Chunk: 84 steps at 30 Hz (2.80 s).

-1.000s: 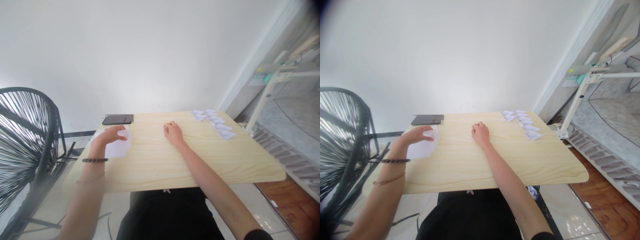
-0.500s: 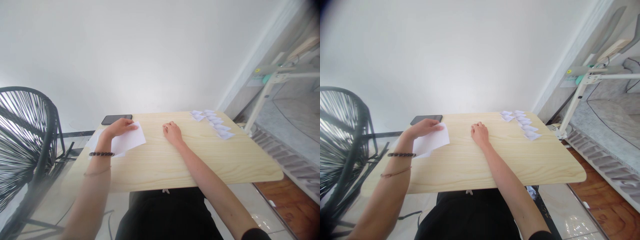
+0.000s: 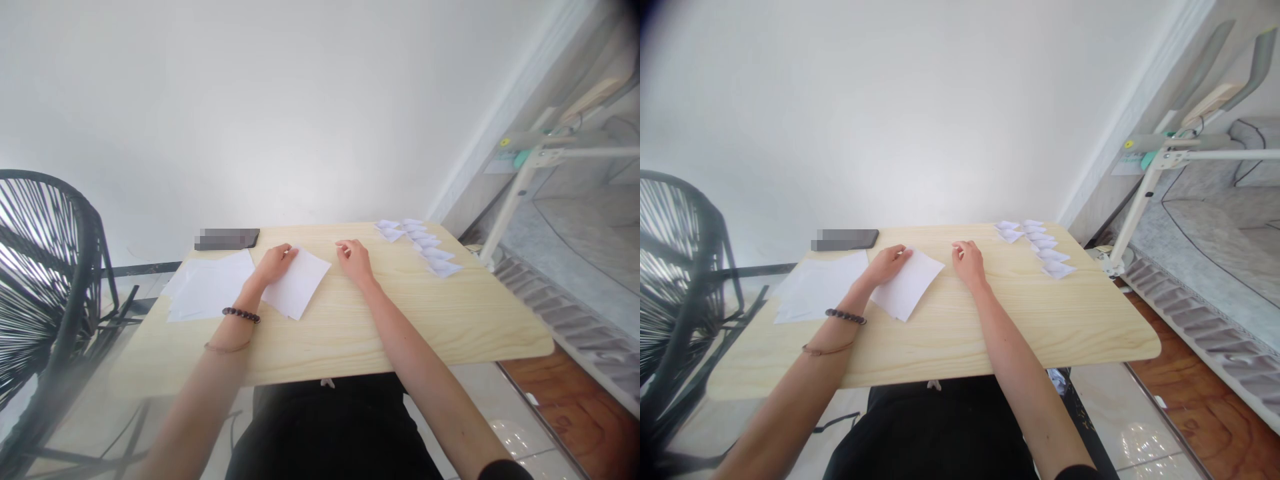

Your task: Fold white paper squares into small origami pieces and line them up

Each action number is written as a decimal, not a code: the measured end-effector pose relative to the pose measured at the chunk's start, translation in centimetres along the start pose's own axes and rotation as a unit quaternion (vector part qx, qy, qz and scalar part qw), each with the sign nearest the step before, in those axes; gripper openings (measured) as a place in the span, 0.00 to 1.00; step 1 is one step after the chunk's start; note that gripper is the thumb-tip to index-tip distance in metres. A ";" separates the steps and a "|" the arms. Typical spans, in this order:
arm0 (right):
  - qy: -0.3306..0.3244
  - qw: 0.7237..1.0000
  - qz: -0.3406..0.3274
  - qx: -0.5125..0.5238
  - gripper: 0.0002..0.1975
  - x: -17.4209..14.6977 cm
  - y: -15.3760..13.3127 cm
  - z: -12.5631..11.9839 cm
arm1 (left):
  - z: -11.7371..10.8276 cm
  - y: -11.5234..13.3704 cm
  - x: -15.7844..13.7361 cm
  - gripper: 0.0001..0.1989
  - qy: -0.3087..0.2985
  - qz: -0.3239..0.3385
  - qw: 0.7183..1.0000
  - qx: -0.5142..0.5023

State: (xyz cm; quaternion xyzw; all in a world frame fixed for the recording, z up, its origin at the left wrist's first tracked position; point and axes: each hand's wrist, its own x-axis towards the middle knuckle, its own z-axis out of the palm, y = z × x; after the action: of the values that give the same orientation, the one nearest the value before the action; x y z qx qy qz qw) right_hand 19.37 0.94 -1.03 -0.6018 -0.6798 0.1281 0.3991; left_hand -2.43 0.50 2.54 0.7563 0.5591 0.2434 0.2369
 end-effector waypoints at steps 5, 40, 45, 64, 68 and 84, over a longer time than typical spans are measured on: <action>-0.001 1.000 0.015 0.018 0.14 0.0 -0.1 -0.4 | 1.1 -0.8 -0.1 0.16 0.039 -0.013 0.999 -0.019; -0.124 0.985 -0.065 0.103 0.16 -1.0 -1.1 -0.9 | 2.3 -1.0 0.1 0.20 0.071 -0.010 0.930 -0.360; -0.091 0.987 -0.037 0.129 0.16 -0.8 -0.7 -0.6 | 2.3 -0.4 -0.2 0.24 0.034 -0.027 0.929 -0.367; -0.212 0.922 0.054 0.320 0.17 -1.0 -1.0 -1.7 | 1.9 0.1 -0.7 0.26 -0.020 -0.042 0.921 -0.387; -0.211 0.915 0.046 0.341 0.17 -0.8 -0.7 -1.6 | 1.9 0.2 -0.7 0.27 -0.045 -0.031 0.906 -0.420; -0.224 0.917 -0.001 0.330 0.14 -0.8 -0.9 -1.9 | 2.3 -0.5 -0.2 0.20 -0.048 -0.054 0.884 -0.461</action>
State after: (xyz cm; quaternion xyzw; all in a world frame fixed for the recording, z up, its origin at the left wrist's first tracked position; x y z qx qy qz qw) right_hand 20.00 -0.65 0.52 -0.3911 -0.6709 0.4761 0.4126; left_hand -1.39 0.25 0.39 0.5408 0.4119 0.4239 0.5985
